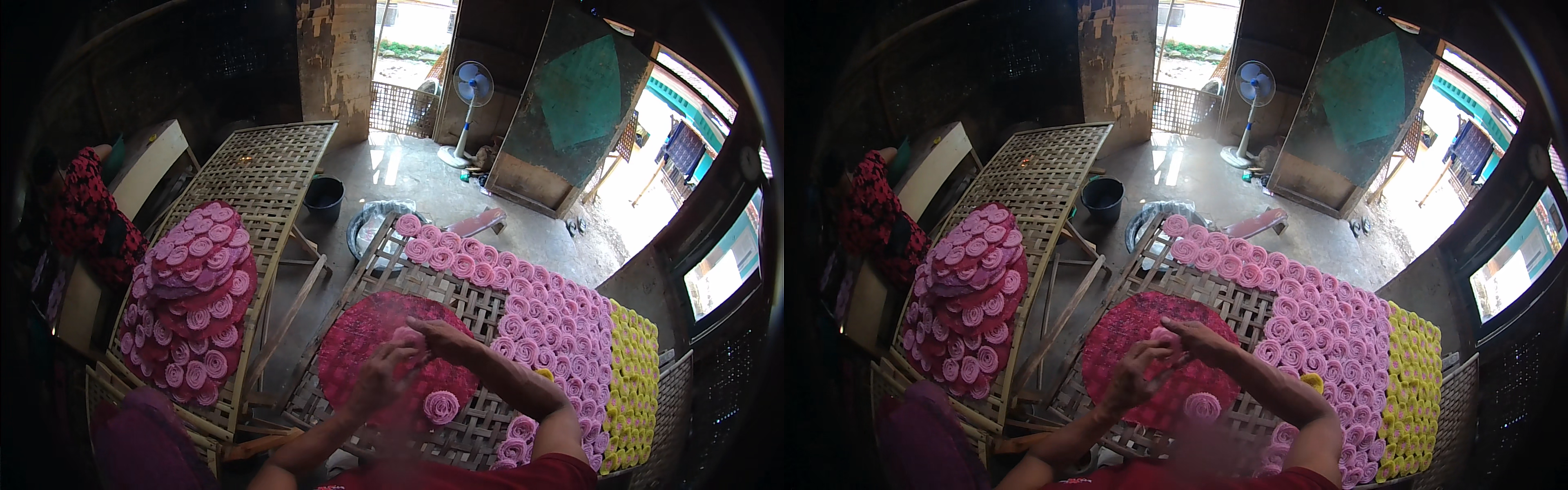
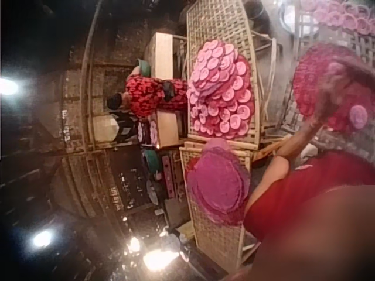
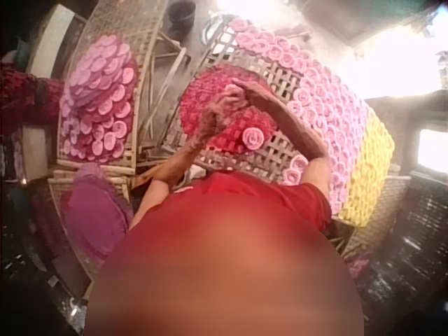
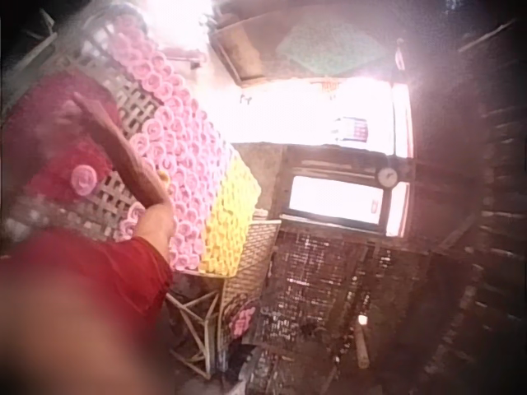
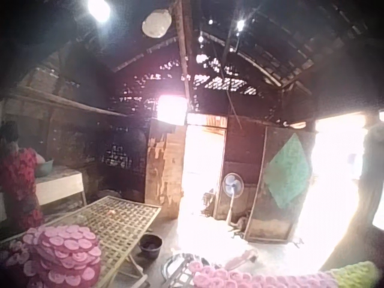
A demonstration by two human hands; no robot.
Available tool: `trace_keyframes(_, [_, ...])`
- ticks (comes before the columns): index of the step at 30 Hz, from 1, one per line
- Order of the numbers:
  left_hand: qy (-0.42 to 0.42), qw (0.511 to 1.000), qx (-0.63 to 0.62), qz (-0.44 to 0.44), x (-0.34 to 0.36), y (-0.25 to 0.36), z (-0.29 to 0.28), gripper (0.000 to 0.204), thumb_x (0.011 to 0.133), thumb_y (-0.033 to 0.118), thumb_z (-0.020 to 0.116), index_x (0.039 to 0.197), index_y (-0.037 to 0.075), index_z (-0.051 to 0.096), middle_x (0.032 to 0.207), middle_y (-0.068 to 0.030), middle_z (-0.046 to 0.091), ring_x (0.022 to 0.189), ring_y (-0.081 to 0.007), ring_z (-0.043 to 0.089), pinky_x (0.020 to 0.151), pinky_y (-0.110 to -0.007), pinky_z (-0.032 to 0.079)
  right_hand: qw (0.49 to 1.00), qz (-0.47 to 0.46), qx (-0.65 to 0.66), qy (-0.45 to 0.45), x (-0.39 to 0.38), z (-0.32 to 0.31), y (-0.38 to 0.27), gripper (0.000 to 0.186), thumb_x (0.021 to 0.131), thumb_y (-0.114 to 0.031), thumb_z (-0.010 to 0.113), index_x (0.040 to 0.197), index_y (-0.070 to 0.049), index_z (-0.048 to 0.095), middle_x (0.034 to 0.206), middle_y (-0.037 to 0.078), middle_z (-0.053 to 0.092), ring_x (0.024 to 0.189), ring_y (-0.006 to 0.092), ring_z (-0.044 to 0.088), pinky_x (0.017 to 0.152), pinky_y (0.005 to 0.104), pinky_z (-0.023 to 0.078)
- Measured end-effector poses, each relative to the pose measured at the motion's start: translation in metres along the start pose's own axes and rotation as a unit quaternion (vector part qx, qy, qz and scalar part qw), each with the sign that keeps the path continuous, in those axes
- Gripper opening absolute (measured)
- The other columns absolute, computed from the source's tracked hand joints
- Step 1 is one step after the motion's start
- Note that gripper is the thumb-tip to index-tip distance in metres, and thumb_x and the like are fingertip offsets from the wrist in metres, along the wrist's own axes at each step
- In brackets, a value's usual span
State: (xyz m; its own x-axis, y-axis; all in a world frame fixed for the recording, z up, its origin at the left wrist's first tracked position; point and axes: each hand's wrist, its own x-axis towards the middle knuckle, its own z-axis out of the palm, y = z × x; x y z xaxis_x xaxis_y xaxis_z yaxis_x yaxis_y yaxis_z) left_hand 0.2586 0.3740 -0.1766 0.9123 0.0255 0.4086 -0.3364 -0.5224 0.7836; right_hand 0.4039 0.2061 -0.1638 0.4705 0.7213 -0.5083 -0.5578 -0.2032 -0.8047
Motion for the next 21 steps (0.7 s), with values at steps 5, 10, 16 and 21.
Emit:
trace_keyframes(5, [-0.058,0.992,0.114,0.02,-0.03,0.007,0.044,0.053,0.09,0.027,0.074,0.132,-0.002,0.059,0.147,-0.0237,0.05,0.143,-0.0401,0.041,0.119,-0.048,0.034,0.993,-0.086,0.023,0.073,0.081,-0.047,-0.014,0.032,0.095,-0.022,0.071,0.117,0.0,0.064,0.103,0.01,0.07,0.089,0.0191,0.071,0.074,0.0404,0.064])
trace_keyframes(10, [-0.197,0.953,0.21,0.095,-0.071,-0.008,0.079,0.058,0.093,0.034,0.054,0.139,-0.001,0.05,0.154,-0.0297,0.039,0.149,-0.0466,0.029,0.122,-0.056,0.025,0.945,-0.272,-0.114,0.141,0.186,-0.097,-0.054,0.028,0.088,-0.009,0.064,0.113,0.004,0.067,0.095,0.01,0.07,0.086,0.0164,0.067,0.078,0.0302,0.055])
trace_keyframes(16, [-0.188,0.968,0.134,0.096,-0.075,-0.01,0.083,0.045,0.095,0.029,0.065,0.128,-0.002,0.061,0.145,-0.0228,0.05,0.145,-0.0384,0.037,0.122,-0.049,0.029,0.834,-0.268,-0.364,0.317,0.252,-0.114,-0.086,0.044,0.082,-0.013,0.066,0.124,-0.002,0.066,0.103,0.016,0.074,0.095,0.0327,0.071,0.087,0.0428,0.055])
trace_keyframes(21, [-0.273,0.957,0.087,-0.051,-0.07,0.003,0.098,0.045,0.086,0.014,0.071,0.128,0.002,0.056,0.126,-0.0153,0.062,0.125,-0.0352,0.055,0.109,-0.046,0.043,0.547,-0.36,-0.58,0.484,0.22,-0.108,-0.1,0.038,0.086,-0.017,0.065,0.123,-0.008,0.068,0.117,0.018,0.071,0.1,0.0403,0.07,0.09,0.052,0.053])
